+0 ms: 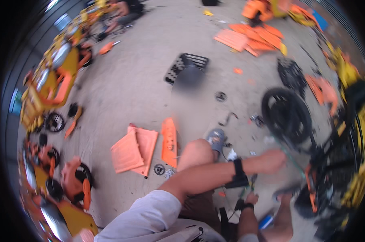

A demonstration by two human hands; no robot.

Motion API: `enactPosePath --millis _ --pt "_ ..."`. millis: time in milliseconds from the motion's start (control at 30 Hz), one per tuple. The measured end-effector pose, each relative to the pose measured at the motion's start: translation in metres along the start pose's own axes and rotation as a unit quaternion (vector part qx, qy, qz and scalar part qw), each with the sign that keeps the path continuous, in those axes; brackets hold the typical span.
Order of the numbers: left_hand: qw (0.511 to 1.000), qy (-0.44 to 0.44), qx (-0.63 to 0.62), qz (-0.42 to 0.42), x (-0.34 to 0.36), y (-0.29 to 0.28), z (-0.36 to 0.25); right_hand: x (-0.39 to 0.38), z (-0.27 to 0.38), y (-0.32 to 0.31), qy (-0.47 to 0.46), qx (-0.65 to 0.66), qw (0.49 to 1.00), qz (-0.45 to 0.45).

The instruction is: The person works on the components of an electric scooter while sitting on the floor, using pliers to manipulate wires and a screwdriver to handle a small plastic housing. They then examine a small metal connector and a gear before continuing to work on the wiring near the rear wheel.

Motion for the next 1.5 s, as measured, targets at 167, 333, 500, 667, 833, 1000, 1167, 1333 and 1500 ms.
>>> enactPosePath --millis 167,333,500,667,833,1000,1167,1333,1500 --pt "0.969 -0.068 -0.231 0.05 -0.03 -0.052 0.014 -0.088 0.122 0.089 0.157 0.573 0.696 0.404" --pt "0.936 -0.123 -0.31 0.112 -0.026 -0.044 -0.027 -0.157 0.232 0.03 0.102 0.693 0.514 0.496" --pt "0.942 -0.142 -0.275 0.127 -0.039 -0.046 -0.017 -0.107 0.218 -0.02 0.08 0.865 0.355 0.346" --pt "0.975 -0.201 -0.06 0.07 -0.057 -0.074 0.032 -0.15 0.24 -0.133 -0.12 0.824 0.469 0.294" --pt "0.98 -0.152 0.076 0.102 -0.042 -0.046 0.033 -0.177 0.249 -0.226 -0.359 0.653 0.652 0.142" --pt "0.983 -0.121 0.11 0.088 -0.031 -0.028 0.025 -0.237 0.265 -0.263 -0.546 0.448 0.708 0.007" --pt "0.985 -0.116 0.097 0.081 -0.028 -0.02 0.003 -0.261 0.271 -0.262 -0.588 0.377 0.715 -0.004" --pt "0.979 0.166 -0.058 -0.105 -0.042 -0.04 -0.107 -0.278 0.286 -0.25 -0.608 0.307 0.732 0.02" --pt "0.959 0.261 -0.07 -0.083 -0.061 -0.031 -0.157 -0.293 0.298 -0.244 -0.663 0.292 0.689 -0.014"
Point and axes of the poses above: each hand's wrist, its own x-axis towards the middle knuckle, its own y-axis out of the palm, z = x × y, the point moved 10 cm from there along x, towards the middle knuckle, and after that the axes turned 3 degrees about z, right-handed, at the moved point
